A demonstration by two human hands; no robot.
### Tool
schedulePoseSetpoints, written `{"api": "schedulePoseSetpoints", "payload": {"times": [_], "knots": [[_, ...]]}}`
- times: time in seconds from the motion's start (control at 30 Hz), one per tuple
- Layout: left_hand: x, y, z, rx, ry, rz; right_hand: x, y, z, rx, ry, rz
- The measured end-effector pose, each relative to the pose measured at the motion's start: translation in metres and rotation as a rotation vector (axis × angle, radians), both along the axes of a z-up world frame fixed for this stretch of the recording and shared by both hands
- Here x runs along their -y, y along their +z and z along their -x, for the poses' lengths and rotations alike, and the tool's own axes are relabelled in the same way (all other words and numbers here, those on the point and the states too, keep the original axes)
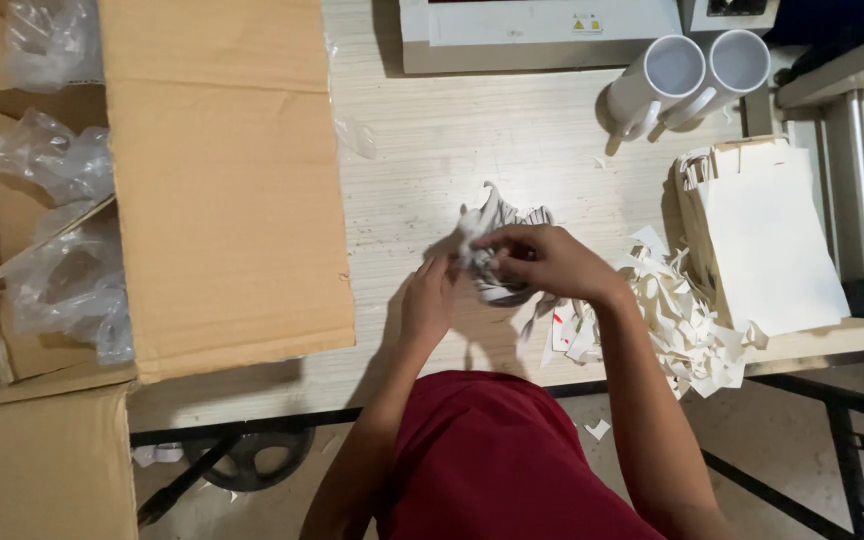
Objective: Unboxing white ceramic mugs from a cardboard shipping box and wiping them with a cloth.
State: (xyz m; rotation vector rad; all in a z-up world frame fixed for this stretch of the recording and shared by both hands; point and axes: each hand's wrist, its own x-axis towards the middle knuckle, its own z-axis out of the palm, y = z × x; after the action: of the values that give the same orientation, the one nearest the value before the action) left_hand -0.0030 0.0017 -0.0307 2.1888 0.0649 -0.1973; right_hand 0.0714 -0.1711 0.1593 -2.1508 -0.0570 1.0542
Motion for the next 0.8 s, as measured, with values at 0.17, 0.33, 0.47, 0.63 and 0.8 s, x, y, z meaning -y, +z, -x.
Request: {"api": "schedulePoseSetpoints", "payload": {"times": [0.17,0.33,0.47,0.63,0.8], "knots": [[-0.004,0.003,-0.001,0.063,0.001,0.000,-0.003,-0.075,0.037,0.440,0.023,-0.035],[-0.003,0.023,-0.001,-0.005,-0.015,-0.062,-0.007,-0.114,0.065,0.987,0.189,0.139],[0.000,0.026,0.000,0.084,0.042,0.045,0.006,-0.139,0.070,0.968,0.184,0.190],[0.000,0.013,0.001,0.140,0.040,0.024,0.017,-0.132,0.069,1.091,0.131,0.063],[0.000,0.010,0.000,-0.024,0.026,0.069,0.018,-0.138,0.071,1.047,-0.035,-0.080]]}}
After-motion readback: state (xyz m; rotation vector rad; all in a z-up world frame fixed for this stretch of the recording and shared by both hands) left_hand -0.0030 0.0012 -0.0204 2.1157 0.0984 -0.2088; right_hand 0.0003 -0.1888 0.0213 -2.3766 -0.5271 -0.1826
